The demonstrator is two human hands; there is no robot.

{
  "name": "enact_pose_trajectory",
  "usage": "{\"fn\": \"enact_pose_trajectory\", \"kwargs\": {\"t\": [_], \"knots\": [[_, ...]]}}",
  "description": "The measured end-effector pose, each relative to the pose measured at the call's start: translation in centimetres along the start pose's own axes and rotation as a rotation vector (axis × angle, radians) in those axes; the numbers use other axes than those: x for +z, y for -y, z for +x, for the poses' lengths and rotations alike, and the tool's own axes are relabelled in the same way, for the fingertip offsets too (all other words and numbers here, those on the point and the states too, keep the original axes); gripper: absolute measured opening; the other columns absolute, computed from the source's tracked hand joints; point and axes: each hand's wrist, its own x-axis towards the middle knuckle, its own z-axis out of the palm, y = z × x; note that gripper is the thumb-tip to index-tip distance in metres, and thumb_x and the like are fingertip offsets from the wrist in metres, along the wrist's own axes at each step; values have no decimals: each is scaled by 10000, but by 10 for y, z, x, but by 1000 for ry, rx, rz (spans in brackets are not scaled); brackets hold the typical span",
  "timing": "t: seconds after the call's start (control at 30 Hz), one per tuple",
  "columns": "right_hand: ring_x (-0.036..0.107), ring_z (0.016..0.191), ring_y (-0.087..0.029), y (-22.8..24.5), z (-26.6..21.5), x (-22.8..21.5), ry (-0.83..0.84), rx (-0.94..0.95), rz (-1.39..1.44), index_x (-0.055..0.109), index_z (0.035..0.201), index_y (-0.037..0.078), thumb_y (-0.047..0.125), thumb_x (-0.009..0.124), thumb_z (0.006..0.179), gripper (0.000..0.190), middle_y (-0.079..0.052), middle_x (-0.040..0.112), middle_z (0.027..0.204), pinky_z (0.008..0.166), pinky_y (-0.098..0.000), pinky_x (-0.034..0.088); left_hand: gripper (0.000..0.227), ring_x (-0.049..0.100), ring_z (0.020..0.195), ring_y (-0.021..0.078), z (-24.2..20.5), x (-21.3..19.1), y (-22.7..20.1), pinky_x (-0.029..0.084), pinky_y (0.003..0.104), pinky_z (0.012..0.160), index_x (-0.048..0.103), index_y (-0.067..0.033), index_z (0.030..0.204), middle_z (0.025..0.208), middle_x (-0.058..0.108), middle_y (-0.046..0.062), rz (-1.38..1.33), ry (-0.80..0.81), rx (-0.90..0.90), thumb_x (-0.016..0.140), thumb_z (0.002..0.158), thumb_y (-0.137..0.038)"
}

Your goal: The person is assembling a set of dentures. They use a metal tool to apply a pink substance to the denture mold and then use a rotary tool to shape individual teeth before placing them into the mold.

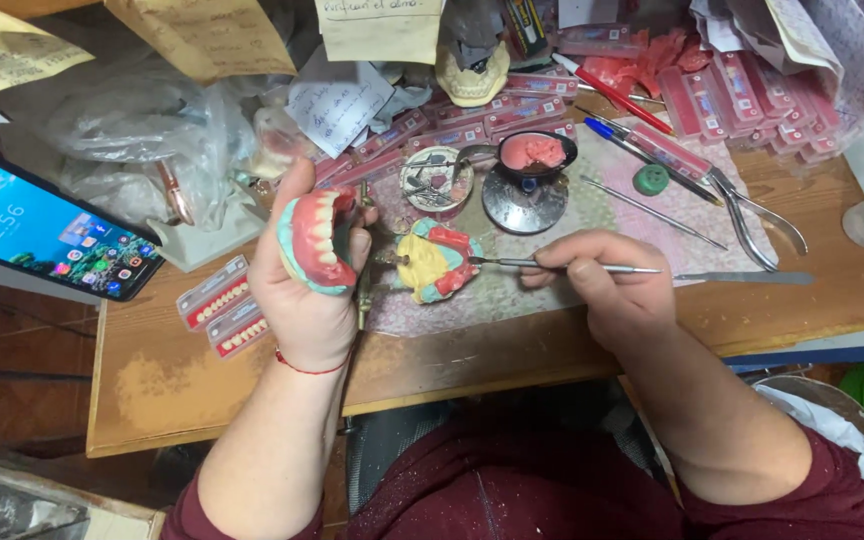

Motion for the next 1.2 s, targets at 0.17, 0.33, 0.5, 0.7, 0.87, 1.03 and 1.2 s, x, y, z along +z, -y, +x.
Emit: {"fn": "enact_pose_trajectory", "kwargs": {"t": [0.17,0.33,0.5,0.7,0.87,1.03,1.2], "knots": [[743,986,-243,4,1,3,61,-40,-172,671,1119,-65,154,561,1096,246,-187,741,1052,946,-364,594,633,675,1103,159,0,-2,2,592,335,1030,464,12,1577,1259,662,63,-19,0,6,735,1011,87],[743,1007,-250,14,2,5,79,-66,-170,668,1099,-55,143,557,1096,227,-180,739,1075,964,-367,592,647,681,1100,166,0,-1,3,588,328,1022,463,4,1575,1272,660,69,-4,0,-1,743,998,89],[749,1000,-249,16,3,6,97,-104,-246,667,1085,-44,139,550,1098,217,-180,743,1061,951,-366,597,645,684,1101,167,1,-1,1,588,328,1022,464,5,1573,1281,657,67,-11,-1,-6,739,997,94],[754,990,-247,23,6,8,125,-164,-340,663,1074,-33,118,545,1085,192,-177,742,1052,939,-360,601,643,664,1135,155,2,-2,3,590,338,1046,464,1,1582,1295,655,68,-21,0,15,730,1007,113],[755,985,-247,24,5,8,144,-192,-371,666,1073,-23,94,547,1067,167,-177,739,1054,929,-350,600,641,667,1139,151,1,-3,5,583,336,1048,464,-2,1587,1309,654,73,-7,11,23,718,1013,126],[750,1004,-260,28,6,10,164,-204,-440,667,1068,-18,75,563,1045,141,-177,739,1066,941,-348,589,632,638,1186,133,2,-2,3,593,344,1054,461,-3,1584,1359,628,62,-19,7,26,712,1018,124],[749,1006,-259,28,6,10,168,-162,-390,657,1074,-22,73,556,1049,141,-185,737,1072,939,-361,594,638,639,1191,137,2,-1,2,586,341,1056,456,-5,1590,1377,622,66,-14,8,14,712,1019,121]]}}
